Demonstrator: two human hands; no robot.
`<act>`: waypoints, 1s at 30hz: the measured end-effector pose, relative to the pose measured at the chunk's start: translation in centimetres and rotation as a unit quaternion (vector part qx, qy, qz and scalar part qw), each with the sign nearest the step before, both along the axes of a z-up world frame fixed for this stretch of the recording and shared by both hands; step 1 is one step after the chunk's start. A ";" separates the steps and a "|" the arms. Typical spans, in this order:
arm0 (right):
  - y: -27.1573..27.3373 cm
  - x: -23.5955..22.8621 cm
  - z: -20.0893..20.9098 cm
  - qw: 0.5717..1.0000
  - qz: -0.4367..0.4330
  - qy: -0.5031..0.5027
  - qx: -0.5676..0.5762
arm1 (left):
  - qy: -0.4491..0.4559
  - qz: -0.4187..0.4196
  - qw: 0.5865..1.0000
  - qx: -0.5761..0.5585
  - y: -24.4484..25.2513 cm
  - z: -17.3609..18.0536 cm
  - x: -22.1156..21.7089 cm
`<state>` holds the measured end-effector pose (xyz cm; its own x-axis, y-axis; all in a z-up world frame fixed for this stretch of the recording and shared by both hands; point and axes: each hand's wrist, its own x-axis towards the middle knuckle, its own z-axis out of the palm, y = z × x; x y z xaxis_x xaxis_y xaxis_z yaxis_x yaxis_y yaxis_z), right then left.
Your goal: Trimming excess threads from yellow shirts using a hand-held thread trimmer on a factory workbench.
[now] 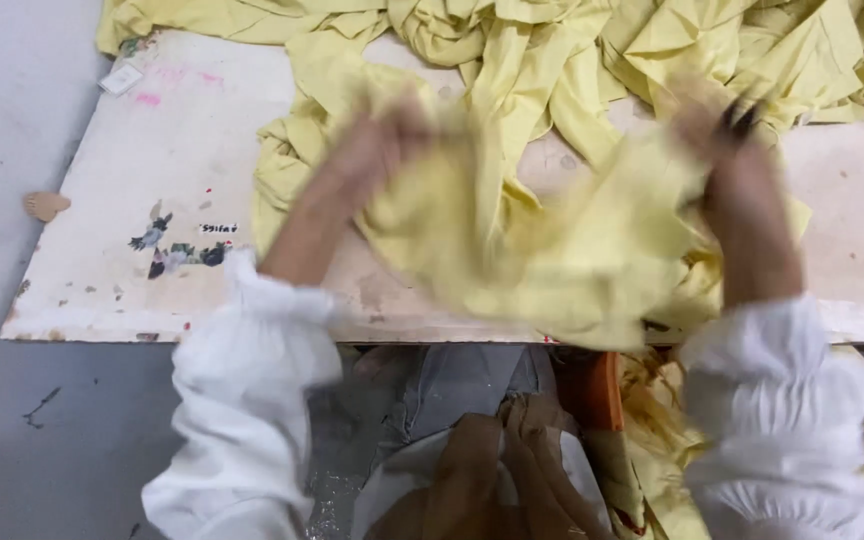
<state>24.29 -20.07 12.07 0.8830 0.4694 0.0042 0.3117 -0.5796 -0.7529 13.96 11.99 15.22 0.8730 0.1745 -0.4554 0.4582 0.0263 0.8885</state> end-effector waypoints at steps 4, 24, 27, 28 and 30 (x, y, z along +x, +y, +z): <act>-8.3 11.8 -3.0 0.868 -0.118 -0.057 0.479 | -0.618 0.061 0.718 -0.315 6.5 -0.7 1.9; -4.6 -13.5 -20.1 0.953 -0.235 -0.027 0.189 | -0.332 0.285 0.899 -0.029 -12.5 -26.3 -15.4; -4.7 -14.5 -21.4 0.966 -0.208 0.000 0.153 | -0.171 0.030 0.971 -0.168 -15.9 -27.8 -12.9; -4.6 -14.9 -22.0 0.958 -0.214 0.008 0.189 | -0.163 -0.047 0.966 -0.196 -17.1 -28.1 -12.2; -4.5 -15.8 -22.4 0.949 -0.223 0.018 0.222 | -0.150 -0.123 0.955 -0.225 -19.1 -28.2 -11.1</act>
<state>8.47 -24.61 -10.30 0.9968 0.0074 0.0801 0.0791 -0.2719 -0.9591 2.91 -7.10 -13.00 0.9654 -0.2078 -0.1578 0.2255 0.3606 0.9050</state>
